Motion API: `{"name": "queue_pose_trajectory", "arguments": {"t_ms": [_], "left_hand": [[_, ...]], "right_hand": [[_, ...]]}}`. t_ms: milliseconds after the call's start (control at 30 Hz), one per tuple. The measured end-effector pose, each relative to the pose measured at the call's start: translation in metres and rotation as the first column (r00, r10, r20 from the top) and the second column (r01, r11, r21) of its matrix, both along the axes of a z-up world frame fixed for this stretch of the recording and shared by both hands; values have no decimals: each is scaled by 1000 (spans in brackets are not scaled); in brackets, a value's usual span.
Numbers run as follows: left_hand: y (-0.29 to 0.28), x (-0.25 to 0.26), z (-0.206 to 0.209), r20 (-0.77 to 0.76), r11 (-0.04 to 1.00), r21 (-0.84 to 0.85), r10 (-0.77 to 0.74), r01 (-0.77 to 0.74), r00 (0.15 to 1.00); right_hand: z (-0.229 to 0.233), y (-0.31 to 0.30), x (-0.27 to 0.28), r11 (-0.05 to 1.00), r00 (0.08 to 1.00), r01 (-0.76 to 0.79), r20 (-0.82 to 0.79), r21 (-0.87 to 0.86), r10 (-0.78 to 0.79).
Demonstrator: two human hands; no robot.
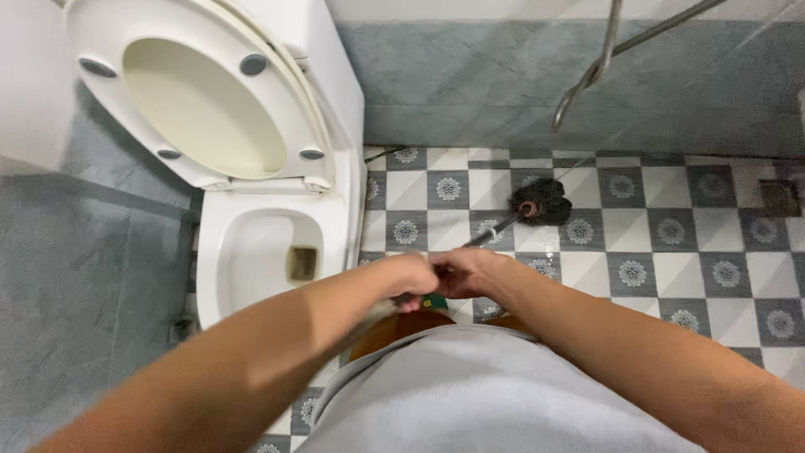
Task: The person assembles a mop by connecting a metal pole to a mop head. They then use a handheld bidet sprayer to rinse the mop head and the pole connection. Finally, they secure the connection with a small green clip.
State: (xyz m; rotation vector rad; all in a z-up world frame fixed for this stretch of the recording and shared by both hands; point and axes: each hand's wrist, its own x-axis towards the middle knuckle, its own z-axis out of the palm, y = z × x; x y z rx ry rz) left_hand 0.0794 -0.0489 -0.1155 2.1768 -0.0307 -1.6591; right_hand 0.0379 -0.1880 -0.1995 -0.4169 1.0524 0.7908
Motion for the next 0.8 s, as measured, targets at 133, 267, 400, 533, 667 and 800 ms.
{"name": "queue_pose_trajectory", "arguments": {"t_ms": [133,267,400,533,667,800], "left_hand": [[-17,0,-20,-2,997,70,-31,31,1000],[-17,-4,22,91,976,157,-169,154,981],[-19,-11,70,162,965,155,-235,210,958],[-5,-19,98,223,978,134,-188,161,956],[16,-18,104,317,962,78,-274,263,908],[27,-22,109,378,938,79,-342,338,860]], "right_hand": [[2,-12,-1,994,992,-107,68,-30,109],[12,-2,-2,987,987,-134,72,-87,141],[20,-2,-2,969,984,-167,33,-183,176],[8,4,-6,969,979,-189,49,-160,199],[10,5,-4,981,980,-183,70,-67,187],[52,8,-4,936,950,-306,1,-175,311]]}}
